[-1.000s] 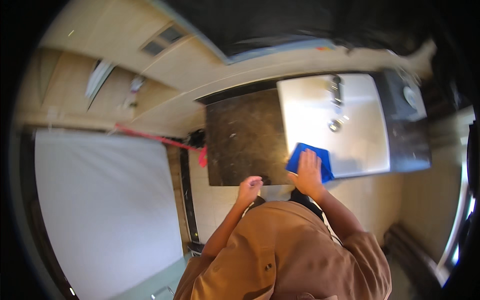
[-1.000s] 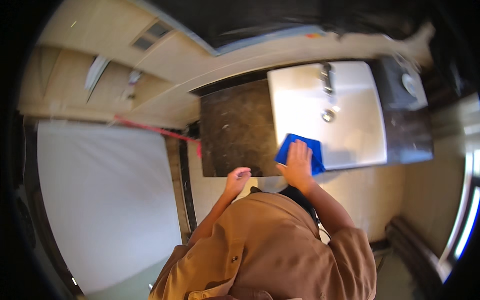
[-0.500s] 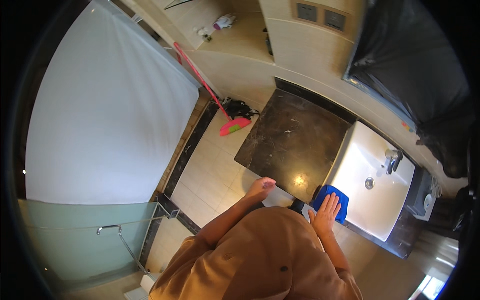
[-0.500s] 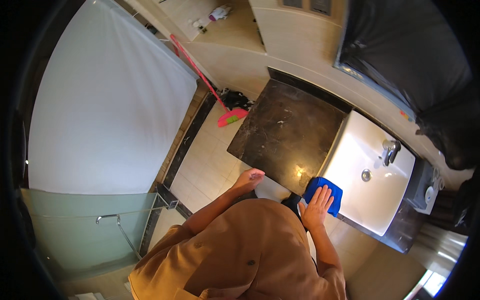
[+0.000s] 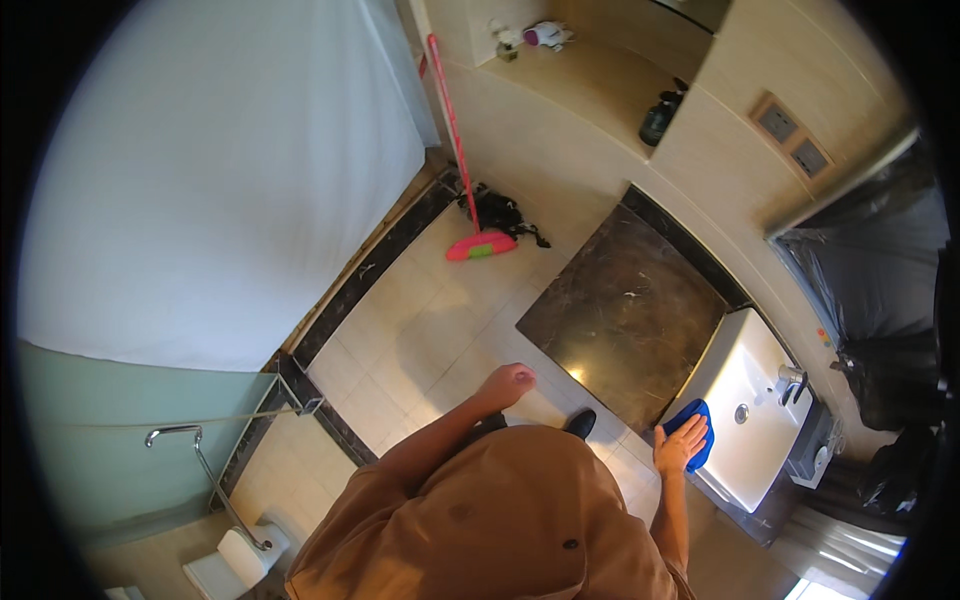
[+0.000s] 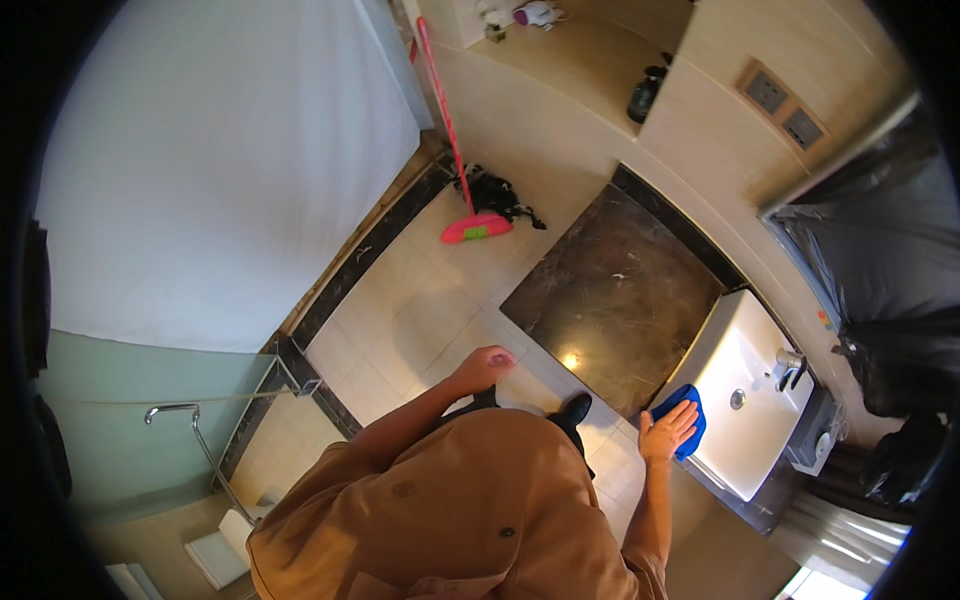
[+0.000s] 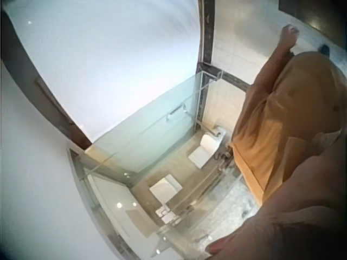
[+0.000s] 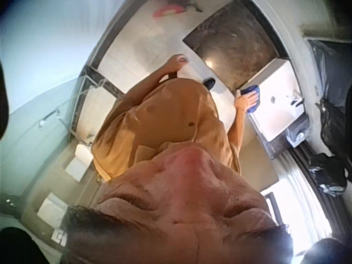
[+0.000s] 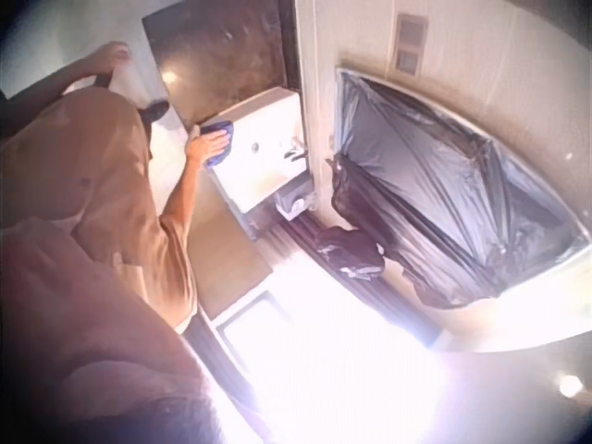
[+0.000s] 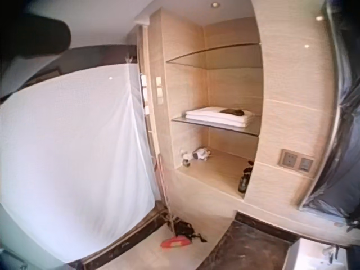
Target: The person wipes the tiled walls and fixtures inside a shower stall using a blue cloth. They then move to the sink area and wipe the countertop and sink basin. The person also wipes the glass shower door and briefly handles a spray bottle.
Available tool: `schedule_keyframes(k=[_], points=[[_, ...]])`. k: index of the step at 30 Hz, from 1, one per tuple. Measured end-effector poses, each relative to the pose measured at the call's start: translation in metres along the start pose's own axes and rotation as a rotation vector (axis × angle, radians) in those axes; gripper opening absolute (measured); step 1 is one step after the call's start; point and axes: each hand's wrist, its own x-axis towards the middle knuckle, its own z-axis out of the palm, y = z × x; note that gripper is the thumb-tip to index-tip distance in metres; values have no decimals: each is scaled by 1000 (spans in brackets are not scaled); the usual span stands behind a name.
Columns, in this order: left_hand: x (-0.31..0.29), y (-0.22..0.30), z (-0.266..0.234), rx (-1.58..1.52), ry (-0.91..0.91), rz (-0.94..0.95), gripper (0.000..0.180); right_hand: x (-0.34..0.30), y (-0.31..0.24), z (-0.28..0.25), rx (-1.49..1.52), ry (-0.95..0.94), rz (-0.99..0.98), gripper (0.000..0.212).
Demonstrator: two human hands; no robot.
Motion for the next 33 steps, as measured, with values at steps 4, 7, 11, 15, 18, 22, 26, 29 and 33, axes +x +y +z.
schedule_keyframes(k=[4, 7, 11, 15, 18, 22, 26, 29, 33], points=[[-44, -39, -60, 9, 51, -126, 29, 9, 2, 12, -48, 2, 29, 111], [-78, -44, -101, -66, 82, -287, 29, 14, -3, 15, -56, -71, 128, 113], [-116, -66, -137, -179, 181, -390, 29, 30, -20, 17, -4, -92, 247, 115], [-128, -77, -139, -318, 303, -444, 30, 32, -21, 19, -36, -107, 290, 120], [-129, -72, -132, -337, 317, -433, 30, 31, -24, 12, 11, -144, 349, 121], [-128, -65, -123, -241, 261, -435, 31, 42, -28, 1, 87, -160, 348, 121], [-118, -67, -117, -220, 169, -417, 30, 32, -28, -11, 165, -16, 301, 102], [-101, -69, -119, -148, 128, -421, 31, 7, -52, -14, 161, 303, 122, 70], [-71, -52, -126, -67, 111, -358, 40, -33, -83, 18, 408, 189, -98, 56]])
